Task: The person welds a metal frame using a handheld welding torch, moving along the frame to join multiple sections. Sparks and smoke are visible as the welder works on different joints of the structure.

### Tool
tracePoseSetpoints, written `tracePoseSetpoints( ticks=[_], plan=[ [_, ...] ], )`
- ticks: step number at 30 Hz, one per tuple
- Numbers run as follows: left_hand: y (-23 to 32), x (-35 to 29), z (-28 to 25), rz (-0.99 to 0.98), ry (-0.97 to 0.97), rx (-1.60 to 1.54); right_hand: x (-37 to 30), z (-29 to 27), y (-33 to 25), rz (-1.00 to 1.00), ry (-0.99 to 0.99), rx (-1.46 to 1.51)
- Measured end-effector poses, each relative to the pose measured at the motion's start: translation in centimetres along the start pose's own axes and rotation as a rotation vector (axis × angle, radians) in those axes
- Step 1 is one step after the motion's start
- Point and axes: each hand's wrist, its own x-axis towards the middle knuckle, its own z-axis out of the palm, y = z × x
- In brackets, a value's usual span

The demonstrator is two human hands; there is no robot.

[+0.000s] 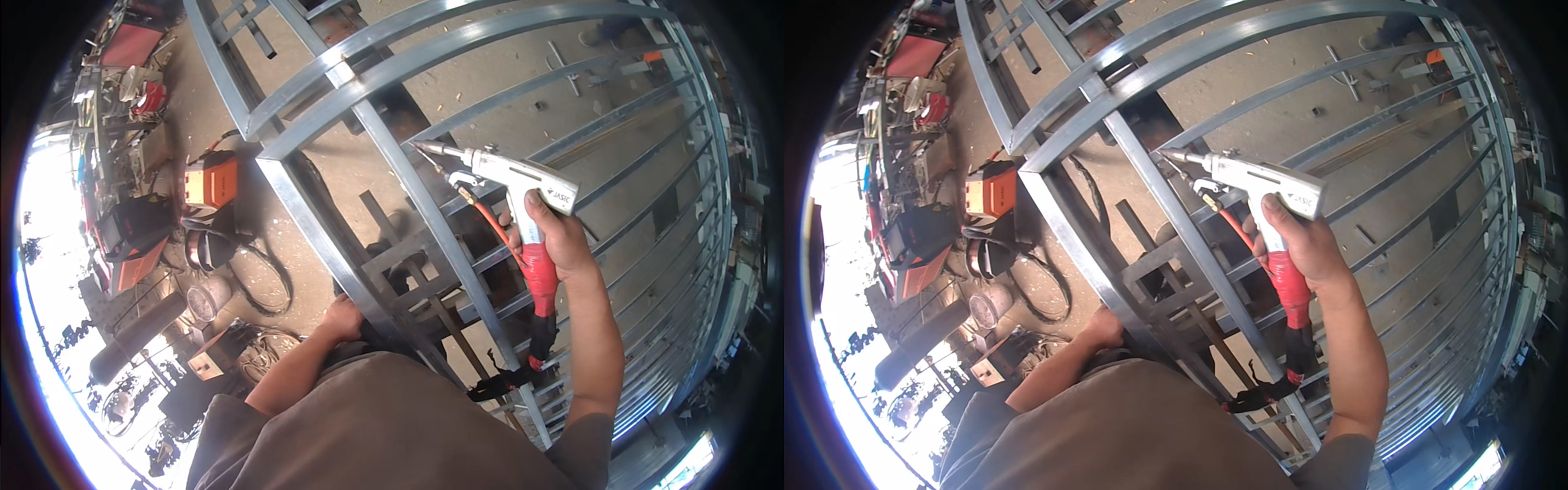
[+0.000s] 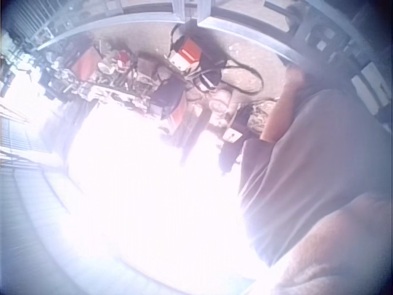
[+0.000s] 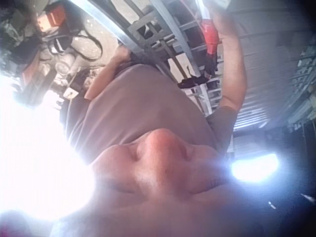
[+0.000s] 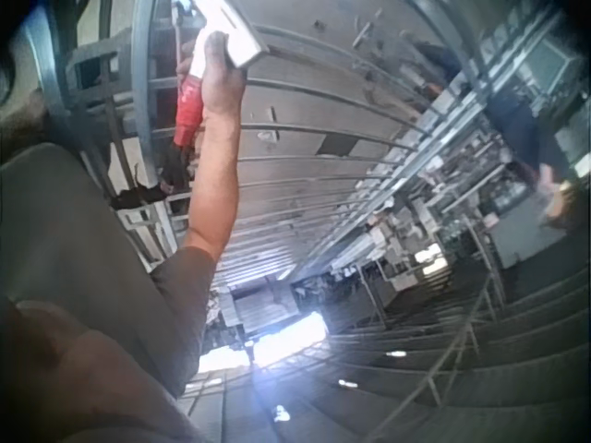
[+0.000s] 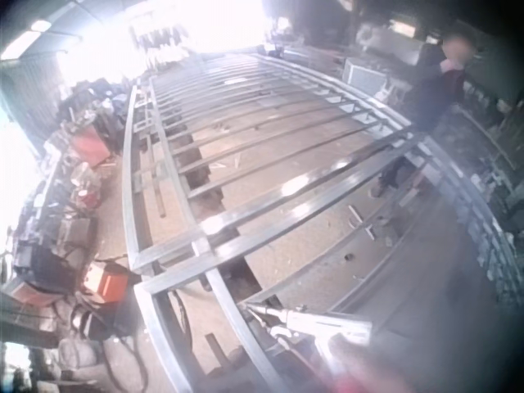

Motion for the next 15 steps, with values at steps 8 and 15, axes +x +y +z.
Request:
tracePoseSetpoints(
  ticks=[8,15],
  plan=[
    [-0.8,0.3,1.4,0.000,0.004,-0.043,0.1,1.2,-0.4,0.053,0.047,-0.001],
    [-2.2,-2.5,2.1,0.059,0.413,-0.131,0.4,1.6,-5.9,0.032,0.102,0.060]
  ],
)
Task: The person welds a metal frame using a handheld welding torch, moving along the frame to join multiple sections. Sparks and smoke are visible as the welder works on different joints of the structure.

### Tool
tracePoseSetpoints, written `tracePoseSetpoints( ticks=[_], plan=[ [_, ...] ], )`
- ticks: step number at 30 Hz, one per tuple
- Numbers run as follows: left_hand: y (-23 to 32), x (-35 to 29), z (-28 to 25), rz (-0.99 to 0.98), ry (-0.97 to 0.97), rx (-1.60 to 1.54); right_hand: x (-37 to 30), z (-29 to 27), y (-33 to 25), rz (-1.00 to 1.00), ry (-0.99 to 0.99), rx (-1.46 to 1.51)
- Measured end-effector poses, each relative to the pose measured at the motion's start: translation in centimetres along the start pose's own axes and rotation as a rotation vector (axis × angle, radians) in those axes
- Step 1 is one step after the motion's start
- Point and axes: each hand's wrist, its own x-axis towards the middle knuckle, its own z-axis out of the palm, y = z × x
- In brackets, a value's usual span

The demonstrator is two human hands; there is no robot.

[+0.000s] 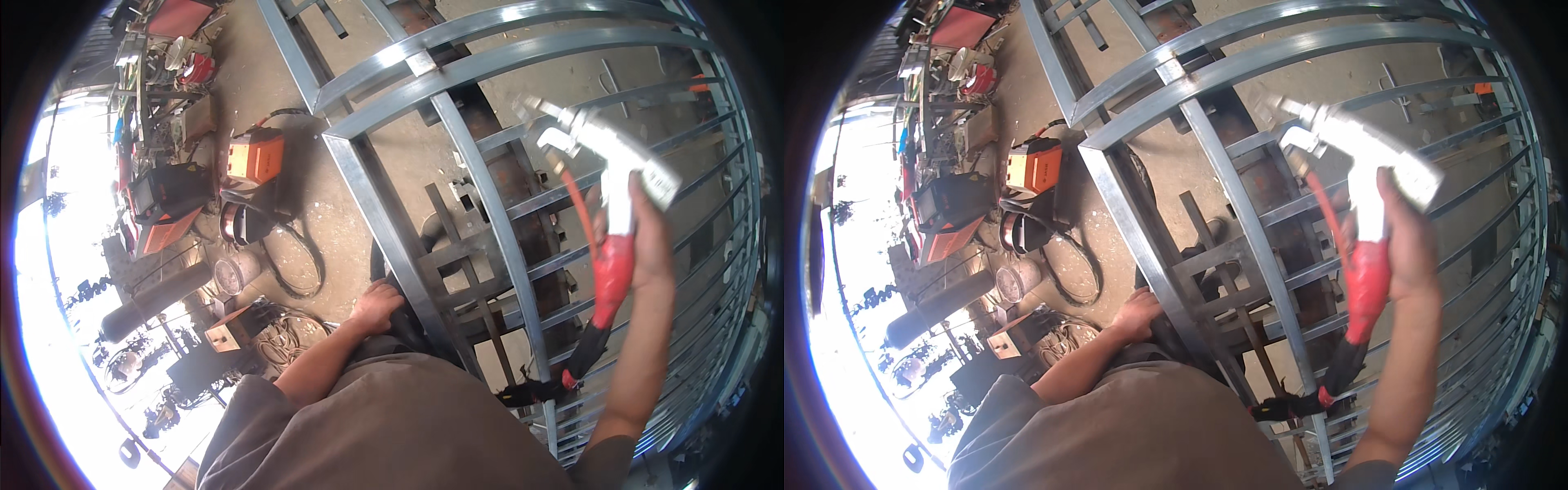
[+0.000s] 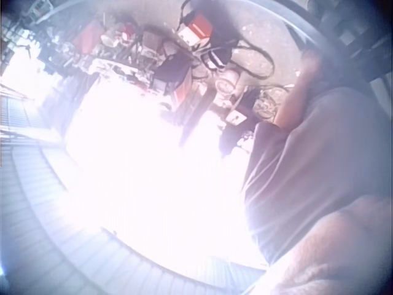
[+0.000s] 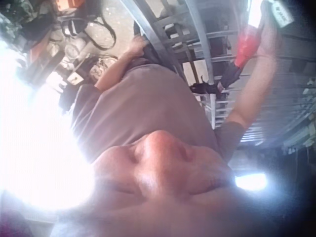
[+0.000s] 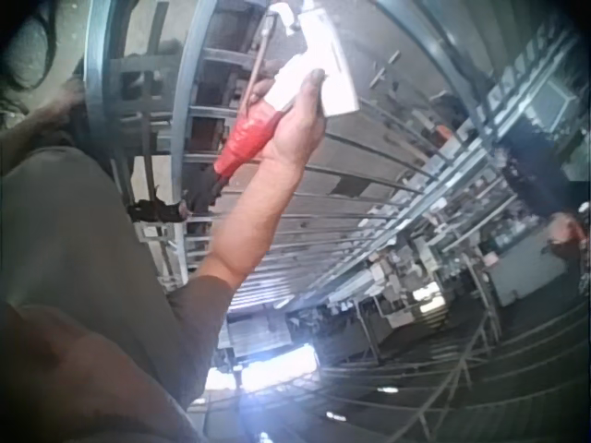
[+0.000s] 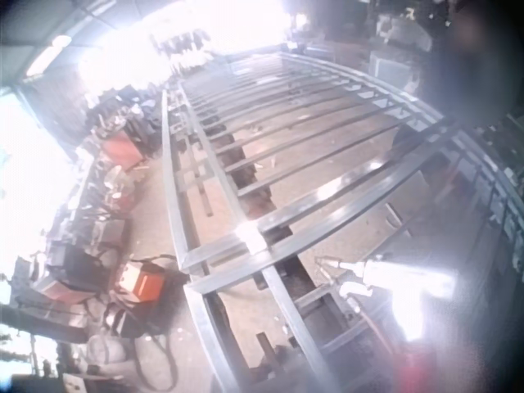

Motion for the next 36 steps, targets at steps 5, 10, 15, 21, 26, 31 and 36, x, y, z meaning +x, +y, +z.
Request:
tracePoseSetpoints(
  ticks=[5,10,15,21,26,31,36],
  plan=[
    [-4.9,-4.5,-1.7,-0.184,0.548,-0.112,1.1,-0.1,-7.6,-0.332,0.155,0.088],
    [-13.8,-13.4,-7.7,-0.629,1.052,-1.009,-0.9,0.8,-11.0,-0.274,-0.123,0.386],
    [-15.1,-20.3,-17.1,-0.453,1.507,-0.686,-4.0,7.8,-4.2,-0.194,-0.099,0.577],
    [-11.8,-16.7,-29.4,-0.468,1.587,-0.900,-4.0,17.9,1.9,0.031,0.055,0.690],
    [-13.2,-10.0,-33.8,-0.606,1.374,-1.061,0.0,21.6,3.2,0.227,0.085,0.834],
    [-14.7,-5.9,-35.3,-0.593,1.164,-1.001,3.0,21.6,4.0,0.352,0.130,0.995],
    [-16.2,-3.9,-36.7,-0.633,1.121,-1.021,4.1,22.2,5.0,0.374,0.065,0.953]
  ],
)
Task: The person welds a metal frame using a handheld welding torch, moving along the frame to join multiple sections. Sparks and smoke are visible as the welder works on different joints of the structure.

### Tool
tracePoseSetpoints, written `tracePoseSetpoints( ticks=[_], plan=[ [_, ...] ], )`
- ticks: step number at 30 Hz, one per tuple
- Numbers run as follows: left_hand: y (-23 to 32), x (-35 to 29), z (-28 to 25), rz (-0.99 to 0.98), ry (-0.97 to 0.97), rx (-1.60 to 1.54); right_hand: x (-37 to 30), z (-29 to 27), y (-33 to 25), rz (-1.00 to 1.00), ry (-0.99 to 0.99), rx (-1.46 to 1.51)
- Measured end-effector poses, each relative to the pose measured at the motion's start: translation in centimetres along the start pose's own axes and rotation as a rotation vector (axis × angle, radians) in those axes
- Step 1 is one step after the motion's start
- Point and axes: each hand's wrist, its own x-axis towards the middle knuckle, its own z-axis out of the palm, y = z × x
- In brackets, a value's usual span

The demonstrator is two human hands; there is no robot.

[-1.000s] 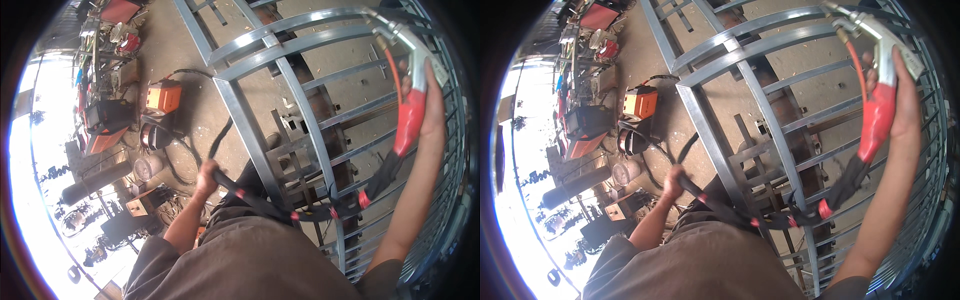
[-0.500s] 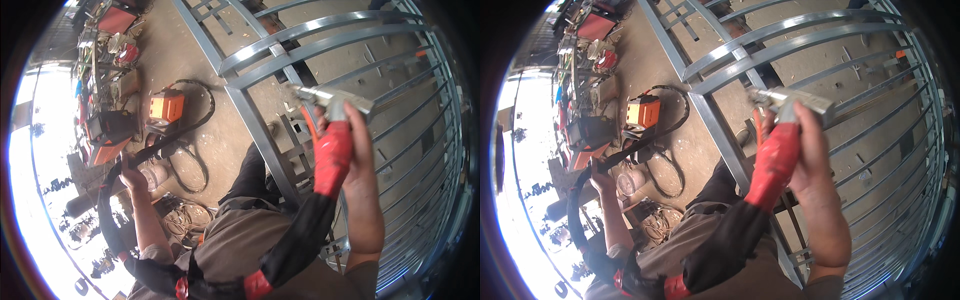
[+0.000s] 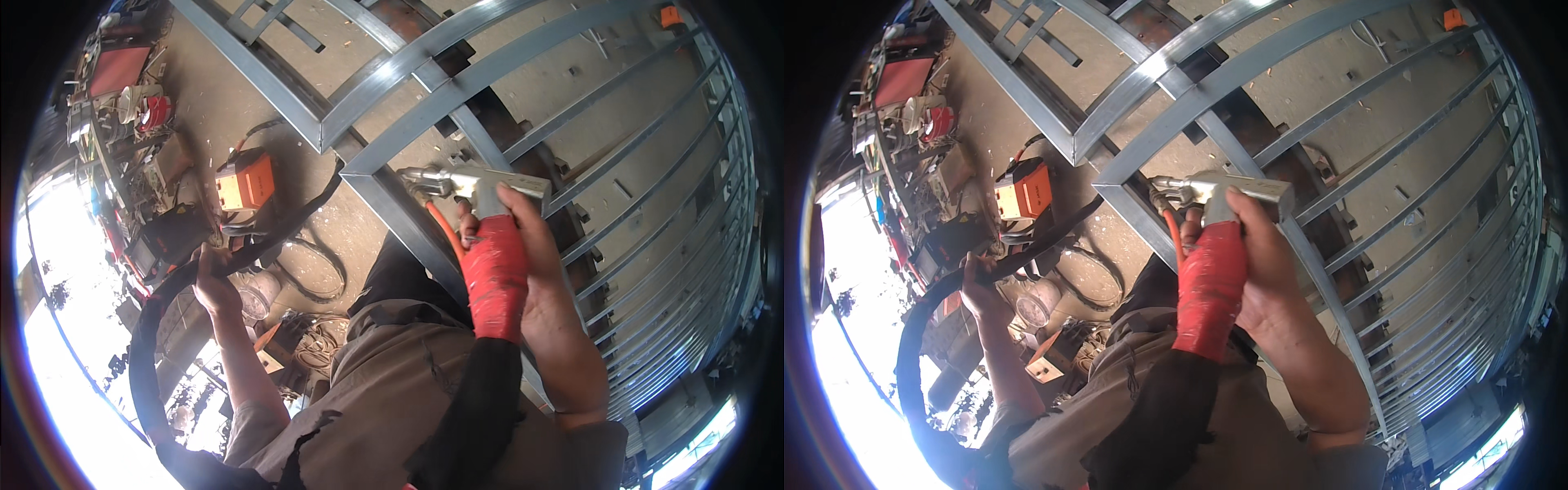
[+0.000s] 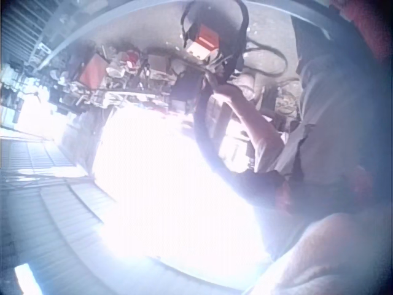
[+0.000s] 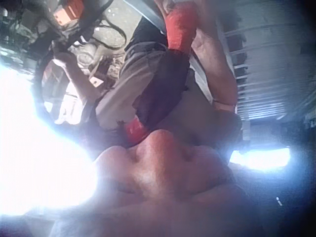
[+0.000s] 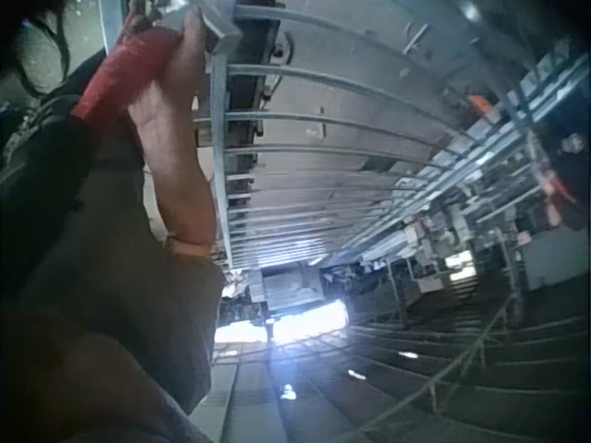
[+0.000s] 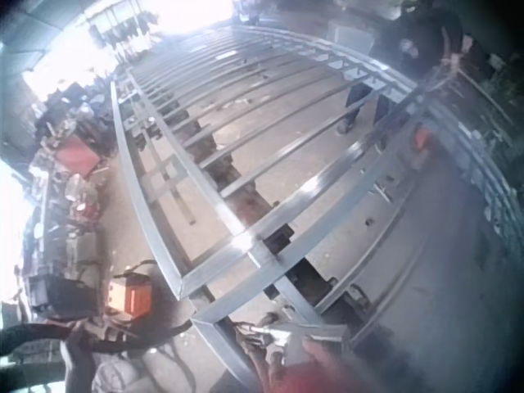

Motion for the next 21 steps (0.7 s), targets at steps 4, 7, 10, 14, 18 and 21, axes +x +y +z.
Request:
tracePoseSetpoints(
  ticks=[4,7,10,14,18,21],
  plan=[
    [0.1,1.5,0.5,0.022,-0.015,-0.028,0.5,1.2,0.5,0.066,0.090,0.050],
    [0.1,1.8,1.0,0.025,-0.057,-0.051,0.2,2.1,0.7,0.015,0.055,0.049],
    [0.3,1.5,1.5,0.010,-0.048,-0.068,0.4,2.5,0.5,0.037,0.105,0.025],
    [0.8,1.0,2.1,0.043,-0.051,-0.026,1.0,2.0,0.4,0.033,0.071,0.043],
    [1.2,0.8,2.4,0.034,-0.034,-0.045,1.4,0.6,0.6,0.073,-0.066,0.110],
    [1.2,0.6,2.6,0.022,-0.009,-0.039,1.8,-0.4,0.8,0.113,-0.166,0.171]
  ],
)
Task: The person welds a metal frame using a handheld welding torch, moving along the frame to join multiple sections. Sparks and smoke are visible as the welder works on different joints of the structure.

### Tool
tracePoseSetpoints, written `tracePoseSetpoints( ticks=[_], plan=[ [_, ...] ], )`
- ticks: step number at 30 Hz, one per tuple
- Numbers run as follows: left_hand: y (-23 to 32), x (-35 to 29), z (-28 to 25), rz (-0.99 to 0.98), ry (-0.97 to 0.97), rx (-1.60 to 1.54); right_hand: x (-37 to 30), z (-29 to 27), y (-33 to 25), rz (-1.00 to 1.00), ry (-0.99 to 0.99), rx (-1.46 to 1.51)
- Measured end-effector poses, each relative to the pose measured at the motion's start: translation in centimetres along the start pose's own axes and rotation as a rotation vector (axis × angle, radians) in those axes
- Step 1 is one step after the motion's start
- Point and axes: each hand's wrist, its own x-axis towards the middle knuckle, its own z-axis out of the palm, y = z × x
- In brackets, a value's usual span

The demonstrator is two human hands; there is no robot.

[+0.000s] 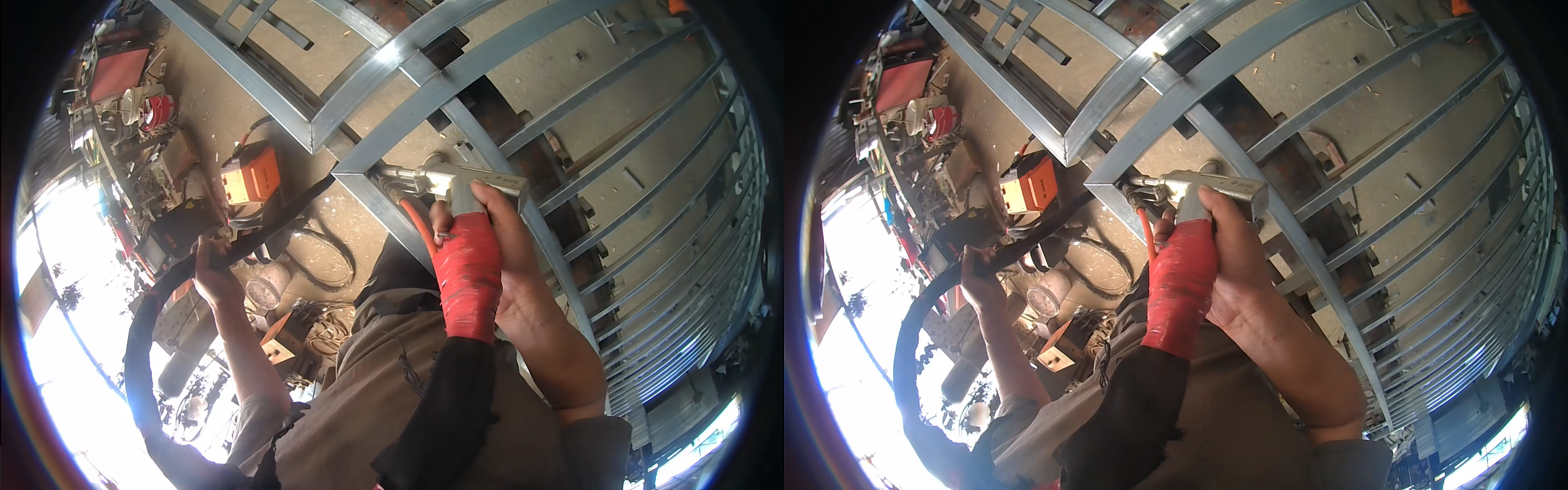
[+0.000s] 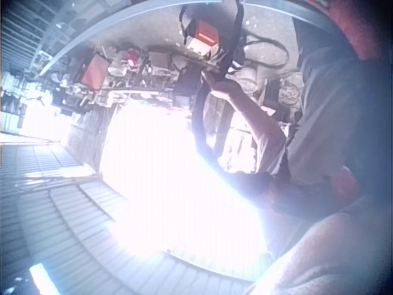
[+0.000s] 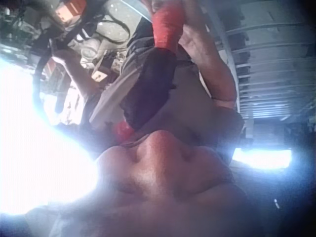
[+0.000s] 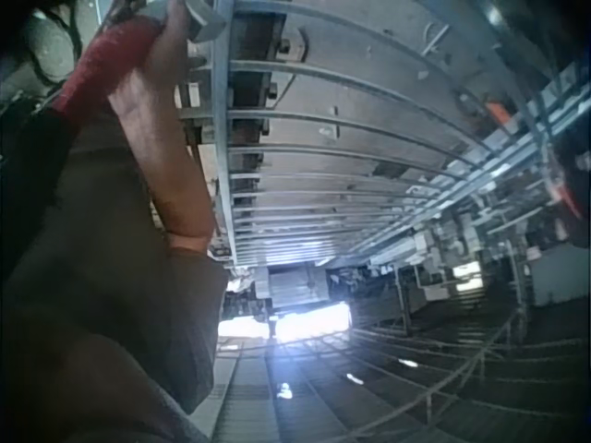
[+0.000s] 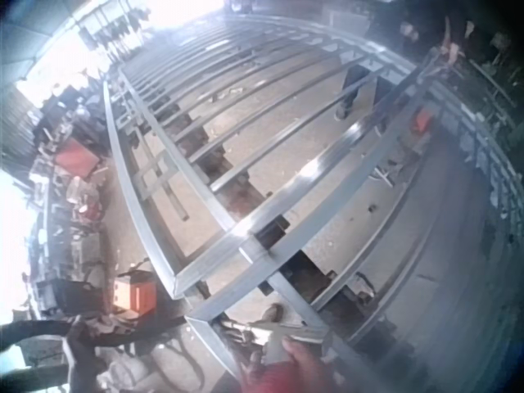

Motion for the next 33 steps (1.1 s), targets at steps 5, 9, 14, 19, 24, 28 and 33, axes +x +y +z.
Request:
tracePoseSetpoints(
  ticks=[5,9,14,19,24,28,33],
  plan=[
    [-0.1,-0.5,0.4,0.004,-0.024,0.000,0.2,0.2,-0.1,0.012,0.062,0.011],
    [0.0,-0.8,0.8,-0.032,0.022,-0.017,0.2,0.9,-0.2,-0.007,0.160,-0.030],
    [0.1,-0.9,1.1,-0.021,-0.014,-0.033,0.1,0.8,-0.2,0.015,0.148,-0.015],
    [0.0,-1.0,1.1,-0.023,-0.023,-0.021,0.1,0.5,-0.3,0.040,0.133,-0.022],
    [0.0,-1.0,1.3,-0.036,-0.028,-0.031,0.1,0.3,-0.1,0.021,0.129,-0.012],
    [0.0,-0.8,1.4,-0.039,-0.014,-0.051,-0.2,0.2,-0.2,0.045,0.064,0.014],
    [-0.1,-0.6,1.5,-0.024,-0.025,-0.057,-0.1,0.3,-0.2,0.053,0.078,0.061]
  ],
)
